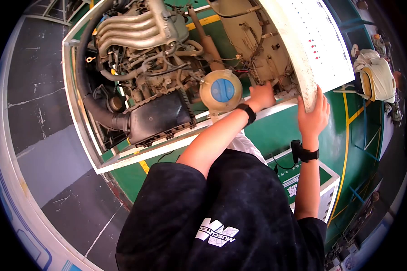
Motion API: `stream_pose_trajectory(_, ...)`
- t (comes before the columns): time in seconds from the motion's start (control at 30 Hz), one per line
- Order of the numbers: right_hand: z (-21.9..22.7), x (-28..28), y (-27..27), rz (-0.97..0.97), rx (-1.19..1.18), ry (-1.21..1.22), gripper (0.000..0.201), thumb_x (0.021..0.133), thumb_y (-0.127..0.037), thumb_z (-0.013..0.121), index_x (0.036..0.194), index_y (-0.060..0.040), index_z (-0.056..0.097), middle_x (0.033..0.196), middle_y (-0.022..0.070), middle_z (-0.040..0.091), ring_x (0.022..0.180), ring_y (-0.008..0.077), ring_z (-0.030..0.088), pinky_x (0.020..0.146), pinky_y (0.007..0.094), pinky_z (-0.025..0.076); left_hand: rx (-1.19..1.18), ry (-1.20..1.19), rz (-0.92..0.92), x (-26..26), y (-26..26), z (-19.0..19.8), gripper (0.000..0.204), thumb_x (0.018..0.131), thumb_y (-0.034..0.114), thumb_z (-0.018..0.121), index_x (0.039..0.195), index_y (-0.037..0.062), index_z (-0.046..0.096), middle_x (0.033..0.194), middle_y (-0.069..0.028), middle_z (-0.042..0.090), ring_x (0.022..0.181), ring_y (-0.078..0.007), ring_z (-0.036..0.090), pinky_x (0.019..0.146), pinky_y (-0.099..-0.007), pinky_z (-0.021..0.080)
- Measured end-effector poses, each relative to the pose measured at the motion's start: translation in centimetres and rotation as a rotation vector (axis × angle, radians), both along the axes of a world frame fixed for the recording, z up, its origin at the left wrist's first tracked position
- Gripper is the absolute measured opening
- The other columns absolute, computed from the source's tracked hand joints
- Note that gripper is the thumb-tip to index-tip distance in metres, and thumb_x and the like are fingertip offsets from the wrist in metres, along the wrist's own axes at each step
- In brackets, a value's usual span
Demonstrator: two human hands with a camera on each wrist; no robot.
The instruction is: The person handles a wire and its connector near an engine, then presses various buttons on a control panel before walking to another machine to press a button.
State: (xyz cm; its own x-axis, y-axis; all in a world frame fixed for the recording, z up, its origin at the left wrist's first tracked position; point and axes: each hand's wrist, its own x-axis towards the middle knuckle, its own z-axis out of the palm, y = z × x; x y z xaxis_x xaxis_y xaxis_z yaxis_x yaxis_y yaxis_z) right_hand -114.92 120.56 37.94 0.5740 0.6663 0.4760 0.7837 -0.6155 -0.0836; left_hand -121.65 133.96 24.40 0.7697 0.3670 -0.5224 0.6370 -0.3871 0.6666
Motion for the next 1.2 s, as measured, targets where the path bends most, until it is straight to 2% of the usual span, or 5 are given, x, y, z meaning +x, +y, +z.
stream_pose_trajectory(0.33,0.1,-0.8,-0.2,-0.052,-0.019,0.076,0.061,0.084,-0.03,0.074,0.139,-0.0142,0.053,0.118,0.0084,0.063,0.102,0.0334,0.059,0.084,0.0418,0.05,0.162,-0.487,0.018,-20.2,2.4,10.0,0.035,0.087,0.017,0.065,0.12,0.0062,0.061,0.101,-0.0162,0.068,0.097,-0.0377,0.064,0.084,-0.0461,0.052)
stream_pose_trajectory(0.43,0.5,-1.2,0.0,-0.077,-0.011,0.088,0.062,0.084,-0.03,0.074,0.139,-0.0146,0.052,0.119,0.0077,0.063,0.105,0.0329,0.059,0.087,0.0418,0.05,0.344,-0.275,0.165,-27.7,6.2,11.2,0.043,0.081,0.018,0.073,0.121,0.0058,0.061,0.103,-0.0151,0.068,0.1,-0.0363,0.062,0.086,-0.0448,0.051)
stream_pose_trajectory(0.57,0.4,-1.3,0.0,-0.142,-0.034,0.138,0.062,0.083,-0.029,0.075,0.139,-0.0152,0.053,0.121,0.0073,0.062,0.107,0.032,0.059,0.089,0.0416,0.05,0.772,0.311,0.069,-35.3,9.2,8.5,0.102,0.065,0.028,0.088,0.15,0.0074,0.034,0.152,-0.0218,0.037,0.142,-0.0403,0.033,0.11,-0.0582,0.033)
stream_pose_trajectory(0.77,0.4,-1.3,0.0,-0.178,-0.062,0.159,0.063,0.081,-0.029,0.076,0.138,-0.0159,0.053,0.12,0.0076,0.062,0.108,0.0319,0.059,0.09,0.0425,0.05,0.576,0.519,0.026,-36.1,12.3,7.2,0.136,0.049,0.036,0.095,0.159,0.0197,0.017,0.16,-0.023,0.022,0.148,-0.0404,0.023,0.116,-0.061,0.021)
stream_pose_trajectory(1.2,0.5,-1.0,-0.5,-0.099,-0.048,0.141,0.066,0.08,-0.027,0.076,0.139,-0.0117,0.05,0.116,0.0084,0.062,0.103,0.0303,0.059,0.082,0.0413,0.048,0.626,0.421,-0.033,-36.1,12.9,6.5,0.142,0.039,0.034,0.097,0.158,0.032,0.021,0.129,-0.019,0.049,0.128,-0.0399,0.045,0.112,-0.0574,0.025)
